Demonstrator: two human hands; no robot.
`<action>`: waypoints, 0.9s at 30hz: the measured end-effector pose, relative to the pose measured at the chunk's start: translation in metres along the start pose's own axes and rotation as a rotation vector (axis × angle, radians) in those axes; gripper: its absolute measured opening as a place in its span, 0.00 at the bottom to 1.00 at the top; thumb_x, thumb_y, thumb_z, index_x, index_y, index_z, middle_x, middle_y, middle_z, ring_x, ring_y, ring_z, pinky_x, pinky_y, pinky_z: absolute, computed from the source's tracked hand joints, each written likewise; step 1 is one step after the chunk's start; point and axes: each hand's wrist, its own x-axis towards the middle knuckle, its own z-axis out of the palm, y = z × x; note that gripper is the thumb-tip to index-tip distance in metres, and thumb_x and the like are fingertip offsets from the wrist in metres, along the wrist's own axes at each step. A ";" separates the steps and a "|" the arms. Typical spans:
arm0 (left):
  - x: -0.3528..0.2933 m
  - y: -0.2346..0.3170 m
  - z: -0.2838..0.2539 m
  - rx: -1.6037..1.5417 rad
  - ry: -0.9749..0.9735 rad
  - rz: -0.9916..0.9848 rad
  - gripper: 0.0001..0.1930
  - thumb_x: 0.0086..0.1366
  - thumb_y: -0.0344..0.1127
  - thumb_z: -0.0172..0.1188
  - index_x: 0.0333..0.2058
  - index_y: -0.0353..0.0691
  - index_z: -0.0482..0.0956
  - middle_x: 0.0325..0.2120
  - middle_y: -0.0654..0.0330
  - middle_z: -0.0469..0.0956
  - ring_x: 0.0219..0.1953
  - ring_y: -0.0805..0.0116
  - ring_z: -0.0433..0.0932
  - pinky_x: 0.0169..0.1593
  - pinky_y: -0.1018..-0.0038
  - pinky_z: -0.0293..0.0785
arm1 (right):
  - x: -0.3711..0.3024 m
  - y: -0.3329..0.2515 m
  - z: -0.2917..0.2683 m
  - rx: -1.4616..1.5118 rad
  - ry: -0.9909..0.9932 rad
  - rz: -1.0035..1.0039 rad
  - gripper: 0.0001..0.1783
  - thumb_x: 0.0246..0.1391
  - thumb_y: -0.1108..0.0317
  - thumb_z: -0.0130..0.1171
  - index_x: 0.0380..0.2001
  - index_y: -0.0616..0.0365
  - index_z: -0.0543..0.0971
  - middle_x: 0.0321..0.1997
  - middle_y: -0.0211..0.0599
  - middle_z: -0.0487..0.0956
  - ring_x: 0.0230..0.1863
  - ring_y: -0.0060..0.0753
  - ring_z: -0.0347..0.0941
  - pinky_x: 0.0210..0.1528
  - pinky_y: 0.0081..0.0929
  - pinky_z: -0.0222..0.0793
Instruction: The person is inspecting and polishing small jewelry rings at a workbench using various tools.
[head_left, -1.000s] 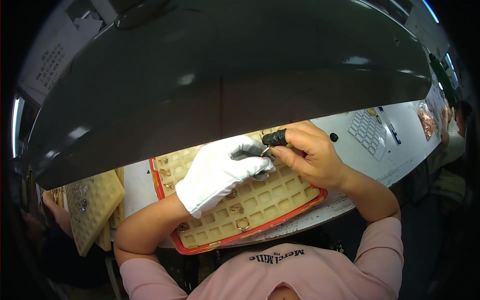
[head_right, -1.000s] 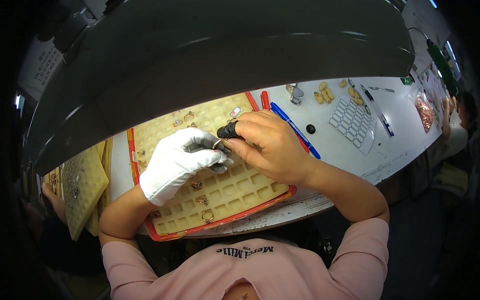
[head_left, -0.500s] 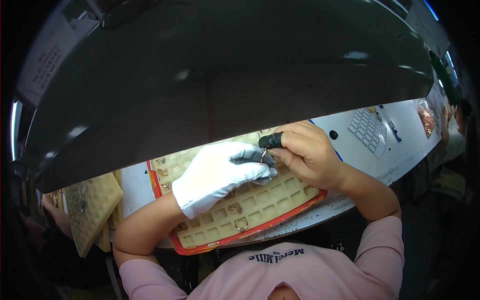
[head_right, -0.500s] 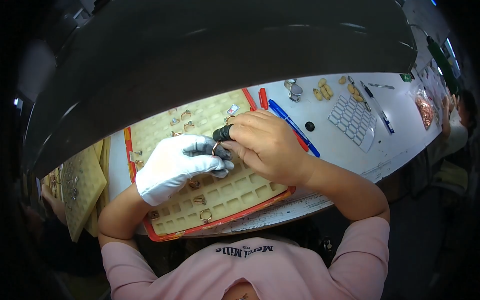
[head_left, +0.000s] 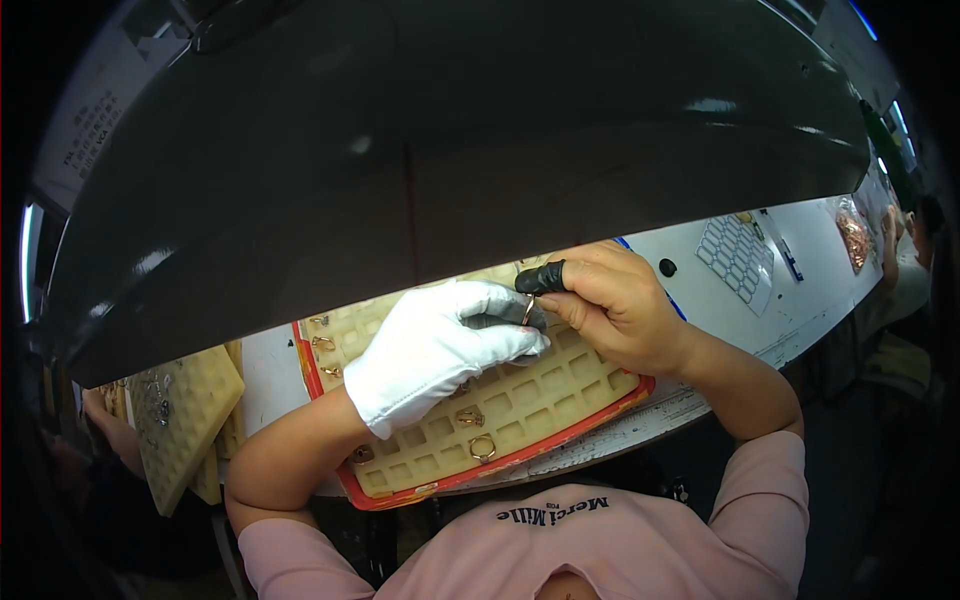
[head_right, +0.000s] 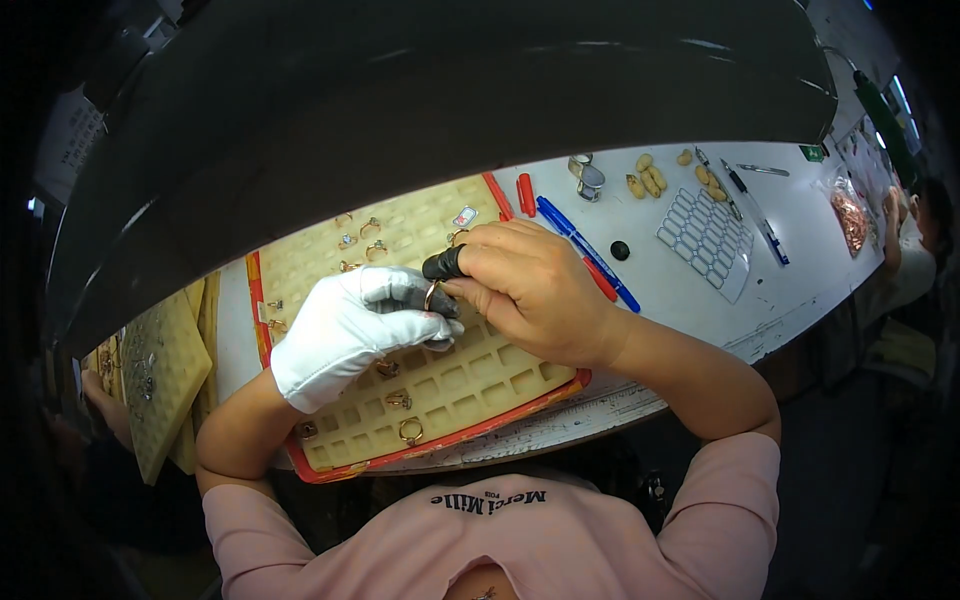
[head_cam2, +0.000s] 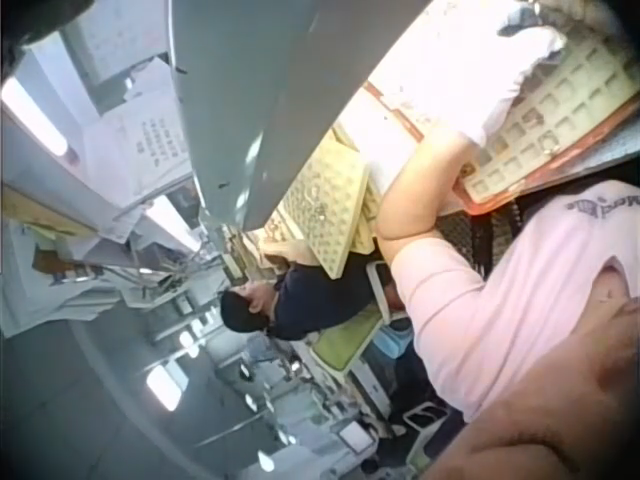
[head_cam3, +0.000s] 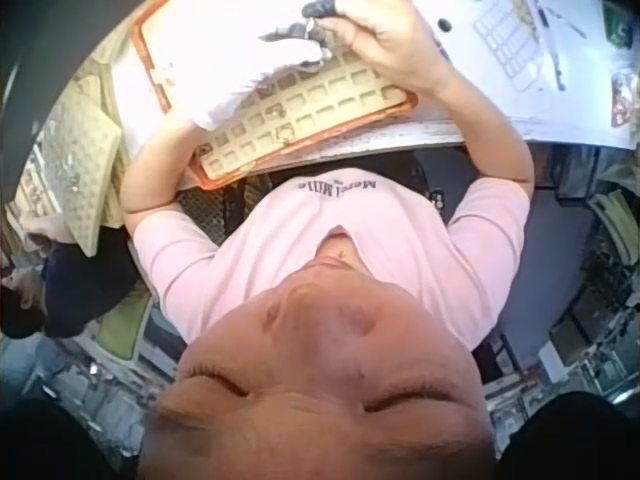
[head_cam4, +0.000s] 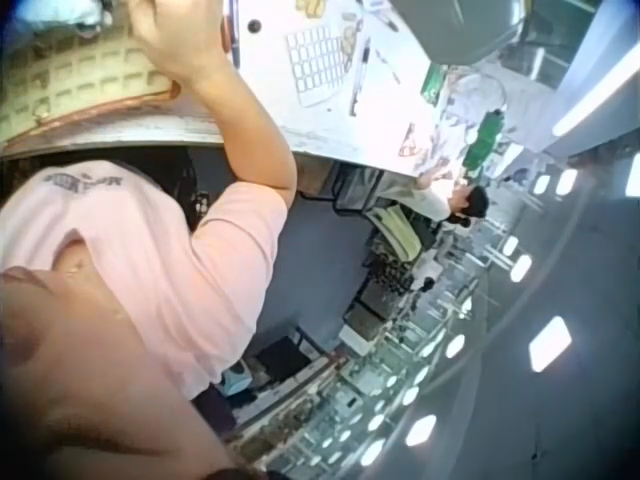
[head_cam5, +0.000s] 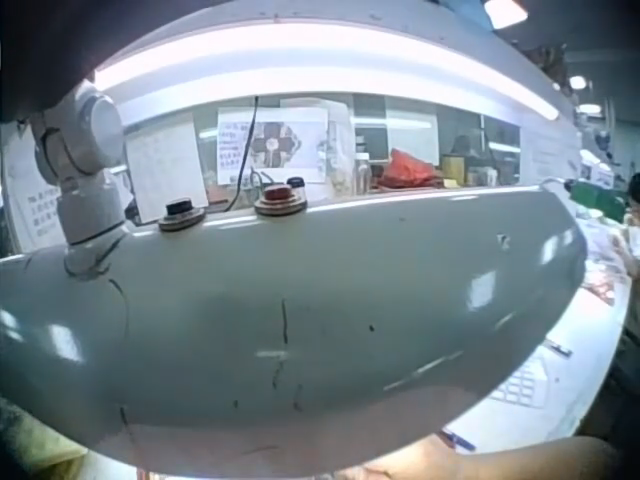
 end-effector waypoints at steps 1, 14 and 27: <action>-0.002 0.007 0.000 0.006 -0.005 -0.039 0.10 0.58 0.32 0.63 0.36 0.31 0.79 0.29 0.57 0.81 0.32 0.74 0.79 0.39 0.79 0.75 | 0.000 0.000 0.000 -0.014 -0.010 -0.017 0.06 0.45 0.73 0.63 0.24 0.61 0.74 0.30 0.40 0.75 0.28 0.38 0.70 0.32 0.31 0.64; 0.005 -0.015 -0.004 -0.578 -0.105 0.004 0.15 0.65 0.26 0.53 0.48 0.25 0.68 0.43 0.49 0.74 0.42 0.61 0.79 0.44 0.72 0.79 | 0.003 -0.009 -0.008 0.059 -0.046 0.206 0.12 0.48 0.70 0.64 0.19 0.63 0.71 0.20 0.36 0.68 0.22 0.33 0.63 0.25 0.29 0.58; 0.005 -0.018 -0.005 -0.590 -0.186 -0.024 0.15 0.66 0.37 0.53 0.45 0.29 0.73 0.37 0.50 0.78 0.38 0.59 0.81 0.39 0.69 0.81 | 0.005 -0.007 -0.015 0.113 -0.273 0.136 0.08 0.51 0.67 0.60 0.29 0.60 0.74 0.49 0.41 0.73 0.45 0.39 0.69 0.47 0.35 0.62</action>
